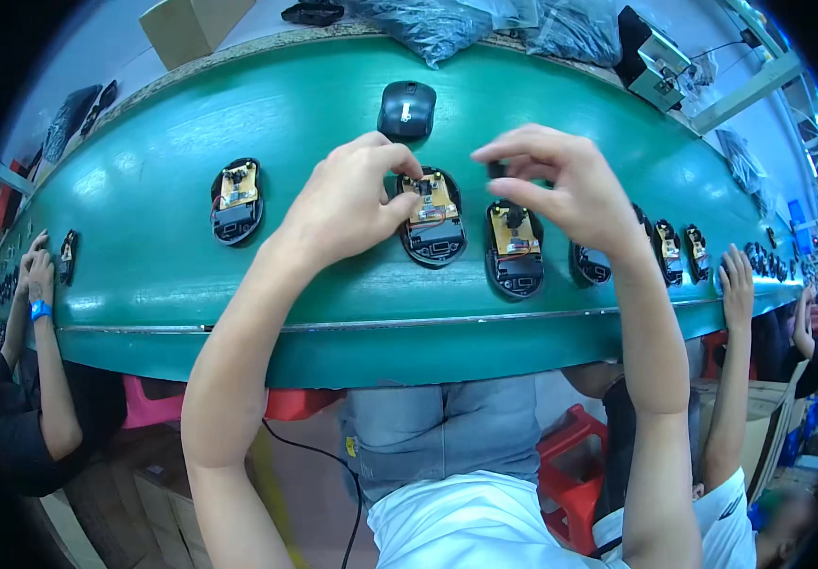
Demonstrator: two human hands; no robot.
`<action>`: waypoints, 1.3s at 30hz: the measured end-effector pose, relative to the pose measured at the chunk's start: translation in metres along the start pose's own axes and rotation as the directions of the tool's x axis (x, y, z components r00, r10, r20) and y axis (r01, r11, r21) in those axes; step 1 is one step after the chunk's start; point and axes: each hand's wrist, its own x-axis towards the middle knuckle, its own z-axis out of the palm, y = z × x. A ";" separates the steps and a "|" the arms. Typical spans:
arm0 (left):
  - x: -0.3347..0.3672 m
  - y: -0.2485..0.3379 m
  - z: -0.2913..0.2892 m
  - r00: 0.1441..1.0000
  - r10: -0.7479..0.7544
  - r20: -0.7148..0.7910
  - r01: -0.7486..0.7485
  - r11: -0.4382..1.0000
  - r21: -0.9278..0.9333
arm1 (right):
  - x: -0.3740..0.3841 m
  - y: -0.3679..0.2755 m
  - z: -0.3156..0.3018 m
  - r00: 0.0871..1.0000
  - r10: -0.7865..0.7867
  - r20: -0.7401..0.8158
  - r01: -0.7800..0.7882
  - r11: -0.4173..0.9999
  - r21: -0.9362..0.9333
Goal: Assembling electronic devices by inserting internal components into plastic shells on a production line
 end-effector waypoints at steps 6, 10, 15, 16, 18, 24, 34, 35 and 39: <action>0.003 -0.003 0.007 0.998 -0.020 -0.065 0.016 0.999 -0.051 | 0.026 -0.006 0.040 0.999 0.030 0.024 -0.033 0.992 0.125; 0.004 -0.004 0.009 0.994 -0.087 -0.069 0.076 0.987 -0.139 | 0.024 -0.003 0.050 0.997 -0.082 0.000 0.082 0.997 0.014; 0.002 -0.012 0.013 0.993 -0.023 -0.119 0.010 0.995 -0.103 | 0.026 0.004 0.053 0.986 -0.157 -0.063 0.152 0.985 -0.081; 0.002 -0.013 0.014 0.992 -0.015 -0.122 0.003 0.995 -0.101 | 0.026 0.006 0.052 0.990 -0.132 -0.042 0.129 0.989 -0.075; 0.003 -0.014 0.016 0.992 -0.012 -0.123 -0.001 0.995 -0.102 | 0.026 0.010 0.051 0.991 -0.134 -0.013 0.133 0.987 -0.086; 0.004 -0.014 0.019 0.990 0.024 -0.142 -0.033 0.998 -0.061 | 0.029 0.009 0.050 0.997 -0.071 0.022 0.072 0.997 -0.040; -0.001 -0.013 0.020 0.987 0.039 -0.158 -0.060 0.990 -0.126 | 0.033 -0.005 0.048 0.950 -0.309 0.050 0.296 0.836 -0.461; -0.002 -0.014 0.019 0.989 0.016 -0.144 -0.037 0.989 -0.141 | 0.035 -0.007 0.044 0.968 -0.229 0.104 0.251 0.891 -0.379; -0.003 -0.015 0.019 0.991 -0.030 -0.134 0.001 0.978 -0.211 | 0.041 -0.009 0.042 0.971 -0.167 0.172 0.218 0.914 -0.341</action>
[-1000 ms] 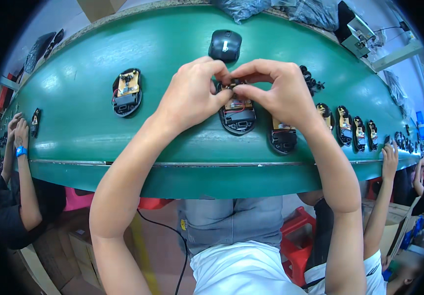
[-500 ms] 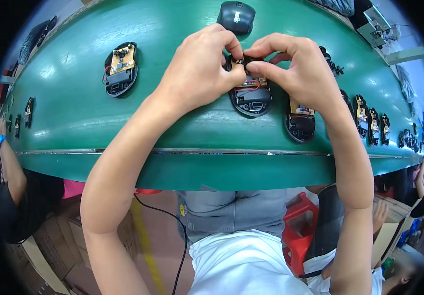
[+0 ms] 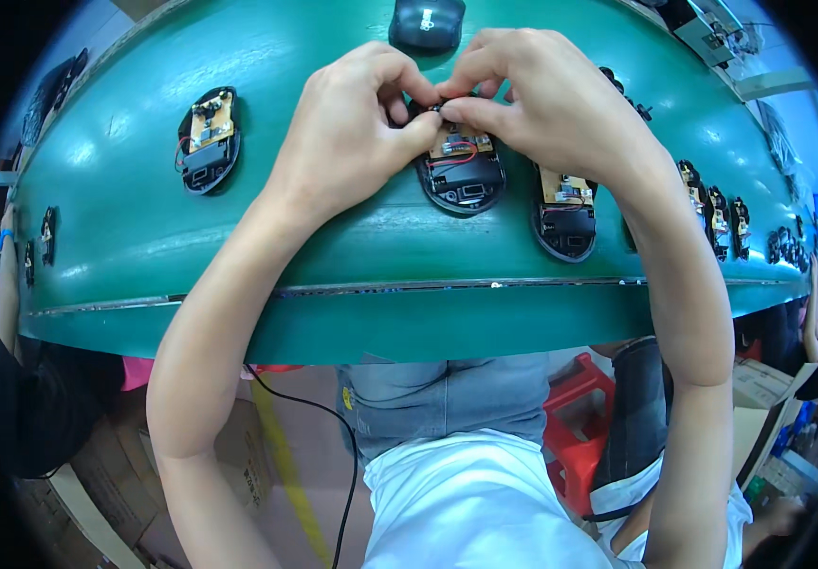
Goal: Assembling electronic devices by inserting internal components into plastic shells on a production line
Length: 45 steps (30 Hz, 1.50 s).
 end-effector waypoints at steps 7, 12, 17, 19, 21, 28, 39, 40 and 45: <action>0.000 0.004 0.005 0.995 0.074 -0.070 -0.075 0.997 -0.010 | -0.009 0.011 -0.002 0.979 0.198 0.053 -0.204 0.931 0.302; 0.001 0.002 0.002 0.998 0.058 -0.039 -0.058 0.998 -0.014 | -0.009 0.010 0.006 0.985 0.151 -0.087 -0.121 0.951 0.286; -0.001 -0.001 0.001 0.998 0.060 -0.017 -0.061 0.997 -0.051 | -0.013 -0.001 0.013 0.980 -0.045 -0.193 0.044 0.999 -0.007; -0.001 0.000 0.001 0.997 0.079 -0.015 -0.079 0.997 -0.018 | -0.014 0.004 0.009 0.983 -0.040 -0.181 0.047 0.998 0.038; -0.002 0.000 0.002 0.993 0.111 -0.025 -0.111 0.993 0.034 | -0.013 0.005 0.004 0.981 -0.050 -0.190 0.067 0.994 0.088; 0.000 -0.002 0.005 0.986 0.162 -0.038 -0.162 0.987 0.022 | -0.032 -0.016 -0.003 0.996 0.086 -0.035 -0.082 0.992 0.099; 0.003 0.013 -0.027 0.971 0.222 -0.093 -0.205 0.966 0.161 | -0.071 0.023 -0.052 0.940 0.097 -0.328 -0.138 0.985 -0.102; 0.004 0.014 -0.040 0.943 0.301 -0.142 -0.252 0.924 0.288 | -0.082 0.035 -0.068 0.900 0.295 -0.320 -0.331 0.941 -0.064; 0.003 -0.015 -0.121 0.974 0.145 -0.171 -0.021 0.818 0.575 | -0.103 0.084 -0.094 0.755 0.601 -0.264 -0.652 0.733 -0.197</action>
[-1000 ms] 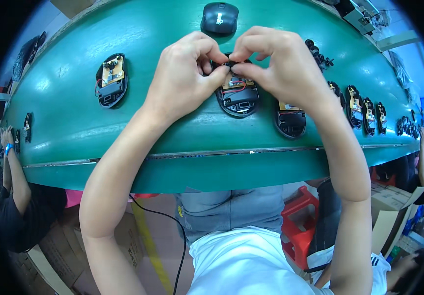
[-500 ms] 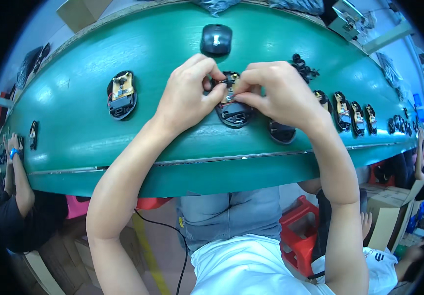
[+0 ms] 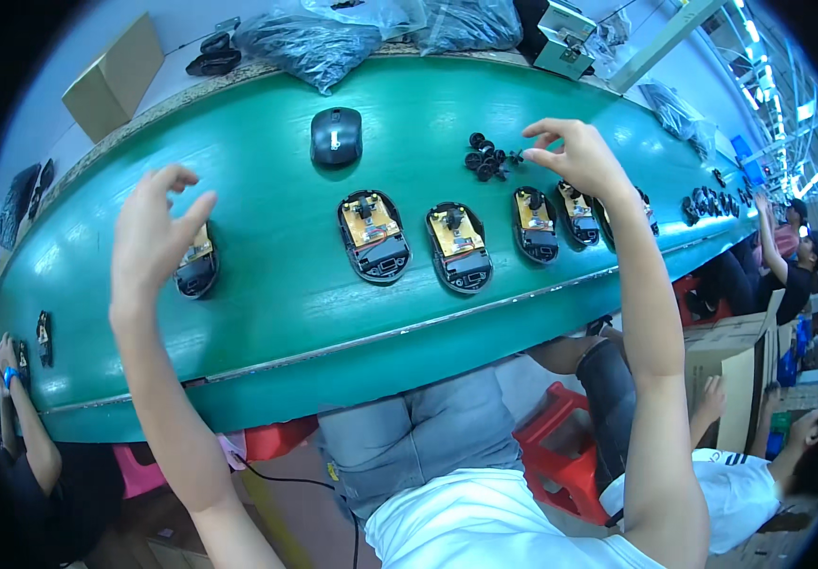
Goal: Assembling electronic devices by inserting internal components into plastic shells on a production line
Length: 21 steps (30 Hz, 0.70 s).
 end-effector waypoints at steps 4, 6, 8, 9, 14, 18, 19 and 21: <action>-0.006 -0.020 -0.019 0.873 -0.313 0.374 0.300 0.949 0.093 | 0.011 0.010 0.013 0.983 -0.116 0.139 0.108 0.992 0.067; 0.000 -0.022 -0.018 0.804 -0.322 0.500 0.346 0.937 0.048 | 0.011 0.006 0.013 0.987 -0.076 0.140 0.068 0.996 0.059; -0.001 -0.016 -0.004 0.762 -0.262 0.593 0.437 0.883 -0.172 | 0.011 0.005 0.010 0.989 -0.063 0.135 0.062 0.998 0.011; 0.001 -0.004 0.002 0.763 -0.239 0.601 0.438 0.874 -0.209 | 0.010 0.004 0.011 0.991 -0.049 0.122 0.051 0.999 -0.012; -0.003 0.026 0.002 0.757 -0.112 0.644 0.443 0.812 -0.380 | 0.017 0.012 0.023 0.994 -0.108 -0.013 0.109 0.989 0.097; -0.004 0.020 0.002 0.827 0.055 0.559 0.231 0.874 -0.427 | 0.002 -0.028 0.030 0.983 -0.132 -0.127 0.179 0.841 0.510; -0.002 0.022 0.004 0.800 0.073 0.596 0.219 0.889 -0.403 | -0.006 -0.054 0.030 0.983 -0.154 -0.104 0.184 0.730 0.658; -0.005 0.024 0.016 0.824 0.065 0.563 0.184 0.909 -0.374 | -0.020 -0.102 0.037 0.956 -0.266 -0.121 0.269 0.639 0.720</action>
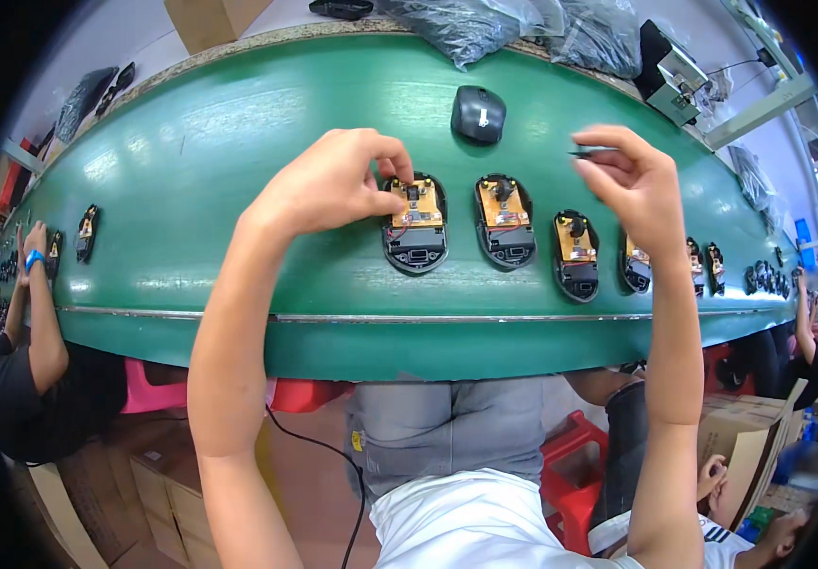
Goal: Assembling electronic devices by inserting internal components into plastic shells on a production line
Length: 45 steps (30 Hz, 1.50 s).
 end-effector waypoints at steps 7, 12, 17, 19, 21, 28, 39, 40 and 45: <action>0.006 0.004 0.024 0.988 0.042 -0.151 -0.046 0.999 -0.017 | 0.013 -0.031 0.090 0.945 -0.247 0.216 0.282 0.948 -0.148; 0.009 0.002 0.029 0.978 0.091 -0.190 -0.094 0.996 -0.008 | 0.008 -0.016 0.103 0.944 -0.233 0.234 0.269 0.954 -0.134; 0.007 0.004 0.034 0.979 0.073 -0.190 -0.076 0.997 -0.009 | 0.006 -0.014 0.106 0.951 -0.246 0.189 0.285 0.933 -0.221; 0.009 0.001 0.039 0.967 0.121 -0.224 -0.123 0.992 0.005 | 0.006 -0.013 0.105 0.952 -0.245 0.184 0.286 0.926 -0.246; 0.009 -0.001 0.043 0.952 0.169 -0.255 -0.170 0.985 0.021 | 0.008 -0.011 0.104 0.935 -0.291 0.203 0.340 0.897 -0.281; -0.001 0.000 0.054 0.938 0.122 -0.324 -0.124 0.992 0.012 | 0.006 -0.020 0.103 0.928 -0.275 0.252 0.351 0.874 -0.337; -0.009 0.020 0.057 0.951 -0.076 -0.298 0.031 0.988 -0.151 | -0.001 -0.020 0.096 0.942 -0.269 0.198 0.291 0.952 -0.090; -0.008 0.028 0.054 0.949 -0.125 -0.290 0.066 0.976 -0.205 | -0.003 -0.017 0.097 0.940 -0.305 0.152 0.318 0.945 -0.075; -0.010 0.025 0.068 0.935 -0.067 -0.348 0.055 0.998 -0.044 | -0.004 -0.026 0.093 0.902 -0.374 0.216 0.421 0.872 -0.251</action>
